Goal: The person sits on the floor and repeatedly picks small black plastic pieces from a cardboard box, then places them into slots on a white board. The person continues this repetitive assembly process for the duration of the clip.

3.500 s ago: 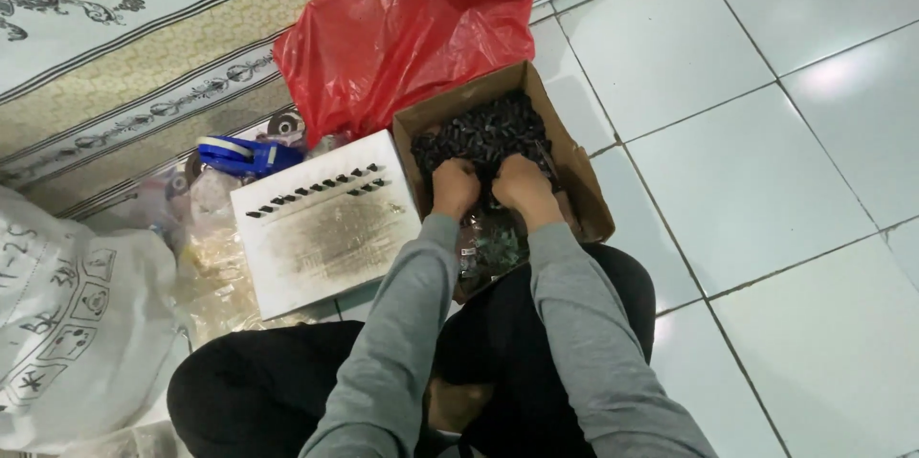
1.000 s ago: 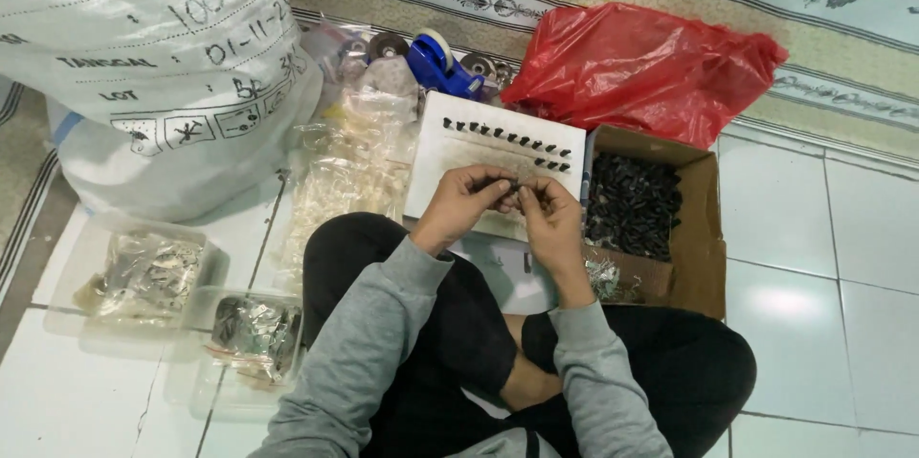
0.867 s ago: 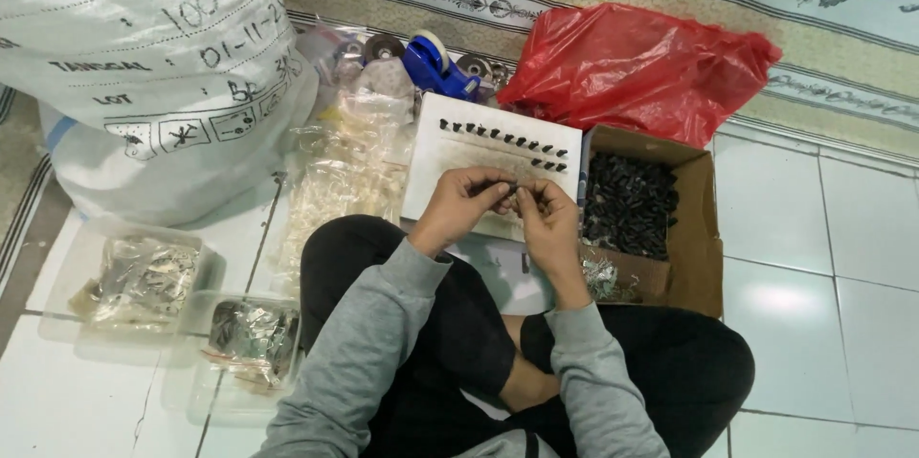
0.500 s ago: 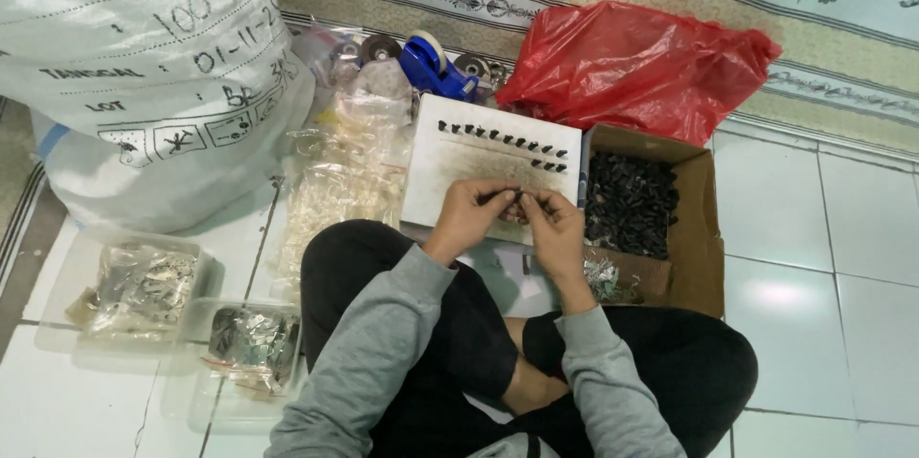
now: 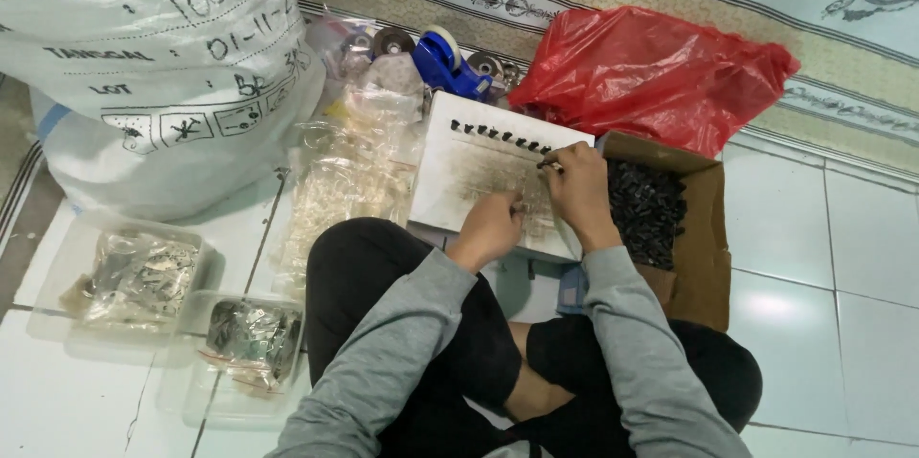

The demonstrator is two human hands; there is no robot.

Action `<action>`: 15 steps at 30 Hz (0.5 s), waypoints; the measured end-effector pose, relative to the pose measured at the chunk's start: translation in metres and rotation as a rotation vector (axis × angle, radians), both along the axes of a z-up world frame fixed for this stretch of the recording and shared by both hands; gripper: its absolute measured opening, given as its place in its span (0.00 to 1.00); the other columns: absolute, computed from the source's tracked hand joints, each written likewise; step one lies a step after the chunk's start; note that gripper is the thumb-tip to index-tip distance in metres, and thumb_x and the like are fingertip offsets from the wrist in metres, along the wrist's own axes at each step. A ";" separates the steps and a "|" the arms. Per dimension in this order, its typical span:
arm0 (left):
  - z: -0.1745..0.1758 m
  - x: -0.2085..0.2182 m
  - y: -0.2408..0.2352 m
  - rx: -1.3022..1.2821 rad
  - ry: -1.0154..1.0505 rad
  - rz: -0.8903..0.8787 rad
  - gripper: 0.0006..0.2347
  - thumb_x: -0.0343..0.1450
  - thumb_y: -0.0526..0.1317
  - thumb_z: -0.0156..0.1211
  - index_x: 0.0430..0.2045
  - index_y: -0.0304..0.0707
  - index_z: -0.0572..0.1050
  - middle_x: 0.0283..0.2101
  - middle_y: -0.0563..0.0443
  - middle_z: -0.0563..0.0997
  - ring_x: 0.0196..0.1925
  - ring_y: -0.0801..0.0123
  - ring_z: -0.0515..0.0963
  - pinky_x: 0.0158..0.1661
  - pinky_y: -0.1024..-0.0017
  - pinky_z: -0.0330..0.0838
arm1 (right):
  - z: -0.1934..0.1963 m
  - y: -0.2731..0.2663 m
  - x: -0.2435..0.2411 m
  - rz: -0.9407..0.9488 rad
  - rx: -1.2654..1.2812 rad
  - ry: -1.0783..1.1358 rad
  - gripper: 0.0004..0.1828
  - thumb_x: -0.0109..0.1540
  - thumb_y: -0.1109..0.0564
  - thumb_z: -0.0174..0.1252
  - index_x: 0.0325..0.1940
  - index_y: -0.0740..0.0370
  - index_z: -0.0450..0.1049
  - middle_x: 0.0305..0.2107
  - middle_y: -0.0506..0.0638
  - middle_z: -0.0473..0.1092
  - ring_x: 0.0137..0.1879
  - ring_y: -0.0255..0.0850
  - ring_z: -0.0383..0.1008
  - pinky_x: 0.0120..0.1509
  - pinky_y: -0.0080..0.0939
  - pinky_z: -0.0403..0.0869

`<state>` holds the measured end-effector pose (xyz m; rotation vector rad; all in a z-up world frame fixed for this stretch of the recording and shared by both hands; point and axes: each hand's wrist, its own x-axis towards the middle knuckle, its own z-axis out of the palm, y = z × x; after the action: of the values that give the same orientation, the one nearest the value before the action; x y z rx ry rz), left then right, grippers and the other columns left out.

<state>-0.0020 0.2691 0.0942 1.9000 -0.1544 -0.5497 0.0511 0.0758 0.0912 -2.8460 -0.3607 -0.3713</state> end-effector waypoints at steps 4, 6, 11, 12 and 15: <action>0.025 -0.003 0.008 0.010 0.002 -0.006 0.19 0.73 0.32 0.50 0.59 0.18 0.70 0.55 0.20 0.76 0.59 0.37 0.77 0.53 0.48 0.76 | -0.018 -0.003 0.019 0.027 -0.122 0.066 0.05 0.60 0.53 0.66 0.40 0.50 0.81 0.36 0.48 0.69 0.48 0.49 0.71 0.53 0.48 0.66; 0.029 -0.004 0.009 0.017 0.012 -0.017 0.20 0.73 0.33 0.49 0.60 0.17 0.69 0.56 0.19 0.76 0.59 0.36 0.77 0.53 0.48 0.76 | -0.019 -0.002 0.020 0.027 -0.215 0.063 0.06 0.60 0.51 0.66 0.40 0.48 0.80 0.36 0.46 0.69 0.48 0.47 0.72 0.53 0.48 0.67; 0.043 -0.007 0.014 -0.023 0.014 -0.024 0.21 0.73 0.33 0.49 0.60 0.16 0.68 0.56 0.16 0.75 0.60 0.32 0.76 0.52 0.44 0.76 | -0.028 -0.006 0.023 0.033 -0.220 0.031 0.07 0.59 0.50 0.67 0.40 0.49 0.81 0.36 0.47 0.70 0.47 0.48 0.72 0.52 0.48 0.68; 0.047 -0.007 0.016 -0.026 0.015 -0.027 0.21 0.73 0.34 0.49 0.60 0.16 0.68 0.56 0.16 0.75 0.59 0.31 0.76 0.52 0.44 0.76 | -0.028 -0.005 0.024 0.038 -0.216 0.025 0.07 0.59 0.50 0.67 0.40 0.49 0.81 0.36 0.47 0.70 0.47 0.48 0.72 0.52 0.48 0.69; 0.057 -0.009 0.016 -0.019 0.011 -0.022 0.21 0.72 0.34 0.49 0.59 0.15 0.69 0.55 0.16 0.75 0.60 0.31 0.76 0.53 0.43 0.75 | -0.026 -0.002 0.023 0.031 -0.178 0.078 0.05 0.61 0.52 0.65 0.41 0.49 0.80 0.37 0.47 0.69 0.48 0.48 0.71 0.54 0.48 0.67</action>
<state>-0.0114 0.2855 0.1514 1.8785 -0.1731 -0.5718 0.0745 0.0734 0.0647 -3.0135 -0.4430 -0.2312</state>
